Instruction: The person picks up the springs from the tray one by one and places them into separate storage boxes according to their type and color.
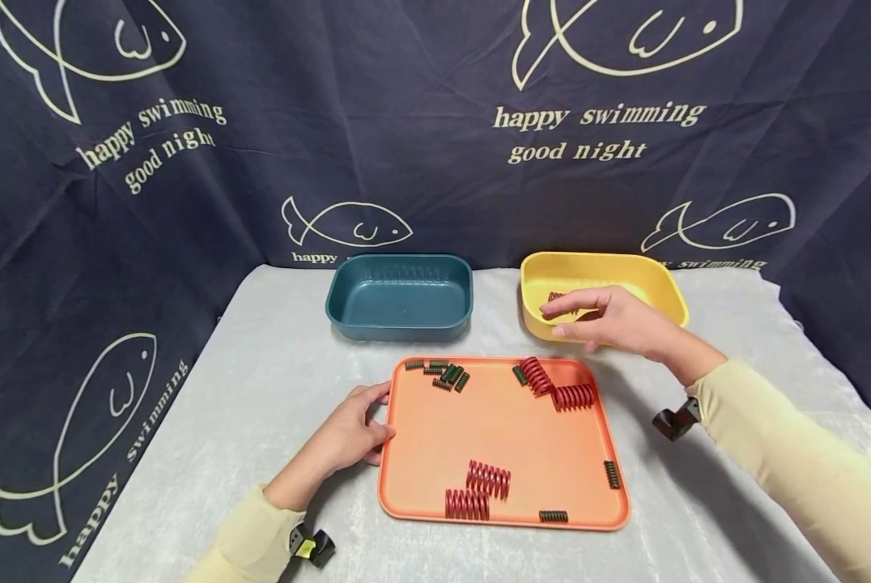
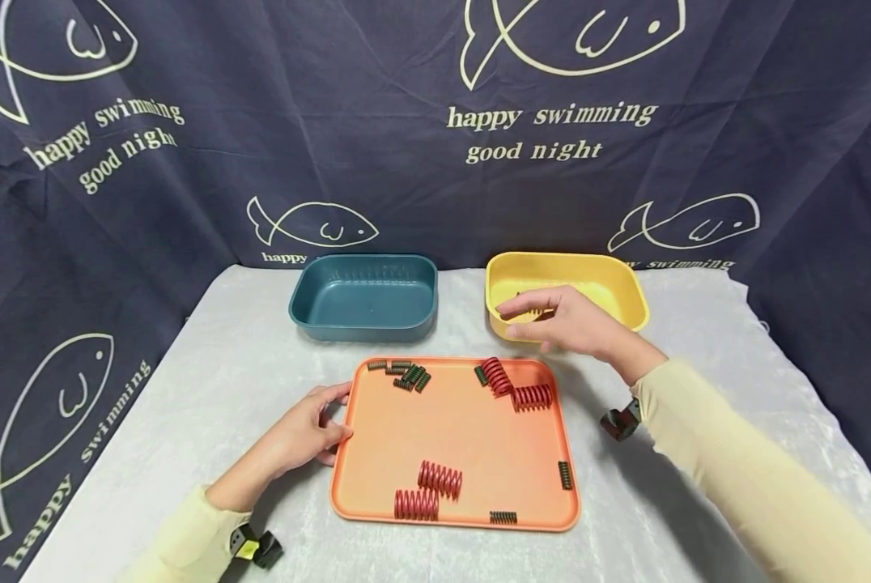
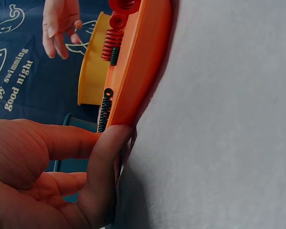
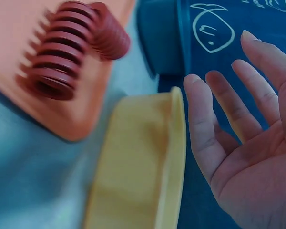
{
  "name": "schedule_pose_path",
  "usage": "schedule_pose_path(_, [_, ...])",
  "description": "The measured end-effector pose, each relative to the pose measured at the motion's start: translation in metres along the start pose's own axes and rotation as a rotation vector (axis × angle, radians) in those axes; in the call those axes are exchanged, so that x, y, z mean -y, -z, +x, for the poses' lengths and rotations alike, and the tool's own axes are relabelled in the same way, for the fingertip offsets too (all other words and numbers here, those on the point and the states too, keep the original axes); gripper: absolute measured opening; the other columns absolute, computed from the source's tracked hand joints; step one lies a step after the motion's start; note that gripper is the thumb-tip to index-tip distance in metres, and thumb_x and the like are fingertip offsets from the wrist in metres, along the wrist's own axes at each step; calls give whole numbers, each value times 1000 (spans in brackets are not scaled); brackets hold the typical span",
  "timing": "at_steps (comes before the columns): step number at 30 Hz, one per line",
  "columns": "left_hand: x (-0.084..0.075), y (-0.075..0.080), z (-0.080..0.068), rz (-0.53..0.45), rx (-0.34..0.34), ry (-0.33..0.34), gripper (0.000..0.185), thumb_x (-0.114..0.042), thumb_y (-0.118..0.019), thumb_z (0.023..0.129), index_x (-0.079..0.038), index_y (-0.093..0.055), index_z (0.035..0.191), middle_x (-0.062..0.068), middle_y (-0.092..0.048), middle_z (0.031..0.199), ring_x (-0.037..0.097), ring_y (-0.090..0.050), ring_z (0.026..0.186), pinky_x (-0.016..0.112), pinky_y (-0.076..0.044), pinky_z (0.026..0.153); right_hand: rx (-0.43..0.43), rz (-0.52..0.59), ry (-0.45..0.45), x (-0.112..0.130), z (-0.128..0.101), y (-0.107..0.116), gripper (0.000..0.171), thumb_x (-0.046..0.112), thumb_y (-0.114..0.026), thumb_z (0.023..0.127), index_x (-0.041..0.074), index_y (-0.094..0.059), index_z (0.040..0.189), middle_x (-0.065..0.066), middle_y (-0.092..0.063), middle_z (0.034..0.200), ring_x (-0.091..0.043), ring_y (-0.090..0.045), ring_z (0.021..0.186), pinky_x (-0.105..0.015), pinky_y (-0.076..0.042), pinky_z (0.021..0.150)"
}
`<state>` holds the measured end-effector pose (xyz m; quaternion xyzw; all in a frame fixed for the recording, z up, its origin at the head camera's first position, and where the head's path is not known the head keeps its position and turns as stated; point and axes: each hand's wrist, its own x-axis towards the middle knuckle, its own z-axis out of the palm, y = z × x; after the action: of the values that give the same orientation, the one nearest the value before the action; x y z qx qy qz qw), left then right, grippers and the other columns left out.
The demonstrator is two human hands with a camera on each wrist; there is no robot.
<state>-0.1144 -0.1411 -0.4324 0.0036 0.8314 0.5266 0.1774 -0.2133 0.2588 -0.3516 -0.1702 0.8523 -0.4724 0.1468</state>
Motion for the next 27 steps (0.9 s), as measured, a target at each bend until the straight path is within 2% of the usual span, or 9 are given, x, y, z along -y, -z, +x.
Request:
schedule_pose_path(7, [0, 0, 0, -7, -1, -6, 70, 14, -68, 89, 0, -44, 154, 17, -46, 134, 20, -62, 57, 38, -59, 49, 29, 70, -20, -21, -5, -19, 44, 12, -85, 87, 1, -71, 127, -18, -73, 115, -33, -68, 72, -41, -59, 61])
schedule_pose_path(10, [0, 0, 0, -4, 0, -8, 70, 14, -68, 89, 0, -44, 154, 17, -46, 133, 20, -62, 59, 38, -59, 50, 38, 89, -26, -29, -7, -25, 44, 10, -84, 87, -1, -70, 127, -20, -74, 106, -30, -66, 66, -37, -58, 59])
schedule_pose_path(13, [0, 0, 0, 1, -2, -8, 70, 14, -68, 89, 0, -44, 154, 16, -46, 133, 20, -61, 59, 38, -59, 50, 31, 85, -33, -36, -9, -30, 46, 11, -85, 87, -2, -70, 128, -16, -74, 102, -23, -63, 63, -34, -56, 57])
schedule_pose_path(19, [0, 0, 0, -2, -5, -7, 70, 15, -68, 89, 0, -45, 154, 17, -46, 133, 20, -61, 59, 38, -59, 49, 4, 55, -32, -45, -10, -39, 46, 14, -86, 85, 0, -71, 127, -14, -74, 105, -13, -62, 71, -27, -53, 59])
schedule_pose_path(23, [0, 0, 0, -1, -7, -7, 70, 15, -68, 89, 0, -45, 153, 16, -46, 132, 20, -61, 58, 38, -59, 49, -5, 34, -15, -49, -9, -44, 46, 16, -88, 85, 2, -73, 125, -13, -75, 112, -14, -66, 87, -23, -53, 71])
schedule_pose_path(27, [0, 0, 0, -1, -7, -6, 70, 15, -68, 89, 0, -45, 153, 16, -46, 132, 20, -61, 58, 38, -59, 49, -9, 32, -11, -49, -7, -49, 47, 19, -90, 82, 4, -75, 124, -10, -76, 111, -20, -68, 90, -23, -54, 75])
